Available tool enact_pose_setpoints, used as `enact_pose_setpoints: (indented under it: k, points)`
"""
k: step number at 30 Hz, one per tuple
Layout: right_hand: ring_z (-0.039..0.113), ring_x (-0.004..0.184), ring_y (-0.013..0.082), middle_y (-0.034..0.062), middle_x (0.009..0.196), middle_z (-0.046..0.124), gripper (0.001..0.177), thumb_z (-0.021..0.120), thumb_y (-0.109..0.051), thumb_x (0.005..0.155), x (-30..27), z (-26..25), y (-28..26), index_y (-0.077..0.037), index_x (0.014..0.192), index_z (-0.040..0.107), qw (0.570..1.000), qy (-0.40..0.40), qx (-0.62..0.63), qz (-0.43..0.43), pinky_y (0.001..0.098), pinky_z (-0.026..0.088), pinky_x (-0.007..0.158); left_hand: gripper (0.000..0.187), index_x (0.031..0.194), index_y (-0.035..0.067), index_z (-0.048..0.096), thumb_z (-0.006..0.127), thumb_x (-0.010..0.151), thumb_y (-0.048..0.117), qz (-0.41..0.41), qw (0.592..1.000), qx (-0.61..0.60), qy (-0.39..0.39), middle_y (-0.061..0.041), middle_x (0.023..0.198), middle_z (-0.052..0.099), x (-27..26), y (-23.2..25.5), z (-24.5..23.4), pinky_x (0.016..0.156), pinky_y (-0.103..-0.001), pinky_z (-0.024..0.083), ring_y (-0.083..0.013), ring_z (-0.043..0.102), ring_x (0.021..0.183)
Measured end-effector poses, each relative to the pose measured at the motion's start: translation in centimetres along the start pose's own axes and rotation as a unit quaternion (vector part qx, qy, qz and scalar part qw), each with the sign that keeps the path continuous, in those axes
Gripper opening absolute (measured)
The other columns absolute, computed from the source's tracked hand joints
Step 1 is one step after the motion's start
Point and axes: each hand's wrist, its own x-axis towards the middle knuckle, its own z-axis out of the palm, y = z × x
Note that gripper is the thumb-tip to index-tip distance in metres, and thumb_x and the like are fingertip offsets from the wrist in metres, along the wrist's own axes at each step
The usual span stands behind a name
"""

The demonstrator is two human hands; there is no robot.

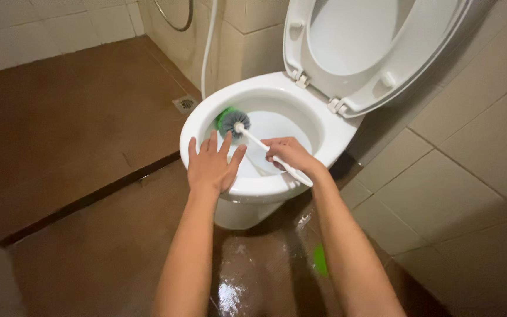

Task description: The person cleans the interior of a toilet bowl using a toilet brush.

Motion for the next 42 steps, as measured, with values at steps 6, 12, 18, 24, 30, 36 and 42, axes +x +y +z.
enact_pose_setpoints:
  k: [6, 12, 18, 24, 30, 36, 42]
  points:
    - [0.047, 0.066, 0.0062, -0.0052, 0.080, 0.051, 0.065, 0.055, -0.008, 0.087, -1.2, -1.2, -1.1, -0.001, 0.151, 0.053, 0.985, -0.126, 0.119, 0.011, 0.0226, 0.045, 0.062, 0.078, 0.160, 0.024, 0.032, 0.010, 0.099, 0.069, -0.014, 1.000, 0.003, -0.015, -0.013, 0.164, 0.031, 0.2, 0.2, -0.2, 0.125, -0.050, 0.002, -0.0277, 0.032, 0.148]
    - [0.048, 0.064, 0.0069, -0.0039, 0.077, 0.053, 0.059, 0.058, -0.008, 0.093, -0.2, -1.3, -1.1, -0.002, 0.152, 0.051, 0.986, -0.127, 0.104, 0.015, 0.0255, 0.047, 0.062, 0.077, 0.158, 0.021, 0.035, 0.010, 0.101, 0.067, -0.009, 1.000, -0.013, 0.000, -0.014, 0.161, 0.035, -0.1, 0.3, -0.7, 0.124, -0.050, 0.003, -0.0272, 0.034, 0.148]
    - [0.054, 0.066, 0.0116, 0.0023, 0.076, 0.056, 0.058, 0.061, 0.000, 0.090, 1.3, -2.3, -0.7, 0.003, 0.147, 0.052, 0.974, 0.075, 0.206, 0.050, 0.0286, 0.056, 0.067, 0.071, 0.150, 0.020, 0.052, 0.020, 0.103, 0.063, 0.002, 0.996, -0.088, 0.033, -0.013, 0.160, 0.041, -0.5, -0.1, -1.0, 0.126, -0.050, 0.005, -0.0264, 0.040, 0.145]
    - [0.059, 0.080, 0.0149, 0.0041, 0.092, 0.061, 0.057, 0.063, -0.006, 0.093, 1.1, -2.7, -0.7, 0.000, 0.146, 0.046, 0.958, 0.076, 0.276, 0.013, 0.0300, 0.050, 0.066, 0.068, 0.144, 0.021, 0.057, 0.023, 0.101, 0.061, -0.001, 0.995, -0.094, 0.037, -0.014, 0.156, 0.044, -0.2, 0.0, -0.9, 0.124, -0.051, 0.004, -0.0267, 0.038, 0.144]
    - [0.067, 0.106, 0.0207, 0.0106, 0.117, 0.071, 0.022, 0.056, -0.023, 0.092, 0.6, -2.1, -1.5, -0.018, 0.113, 0.054, 0.974, 0.062, 0.216, 0.000, 0.0402, 0.052, 0.089, 0.068, 0.141, 0.019, 0.062, 0.025, 0.103, 0.061, 0.007, 0.992, -0.105, 0.069, -0.015, 0.155, 0.047, -0.5, 0.0, -0.8, 0.125, -0.051, 0.007, -0.0268, 0.041, 0.144]
    - [0.064, 0.107, 0.0233, 0.0137, 0.114, 0.074, 0.048, 0.039, -0.057, 0.103, 2.5, -2.5, 0.6, -0.015, 0.092, 0.061, 0.962, 0.087, 0.250, -0.072, 0.0418, 0.048, 0.089, 0.067, 0.138, 0.020, 0.064, 0.027, 0.101, 0.062, 0.010, 0.994, -0.097, 0.049, -0.016, 0.153, 0.047, -0.5, 0.1, -1.1, 0.123, -0.052, 0.005, -0.0273, 0.041, 0.143]
    - [0.064, 0.119, 0.0199, 0.0103, 0.131, 0.072, 0.035, 0.052, -0.024, 0.086, 1.8, -2.4, -0.3, -0.014, 0.119, 0.060, 0.973, 0.077, 0.201, -0.080, 0.0413, 0.048, 0.095, 0.066, 0.136, 0.021, 0.066, 0.026, 0.101, 0.061, 0.004, 0.994, -0.103, 0.039, -0.016, 0.154, 0.047, -0.5, 0.2, -1.6, 0.124, -0.052, 0.003, -0.0267, 0.042, 0.142]
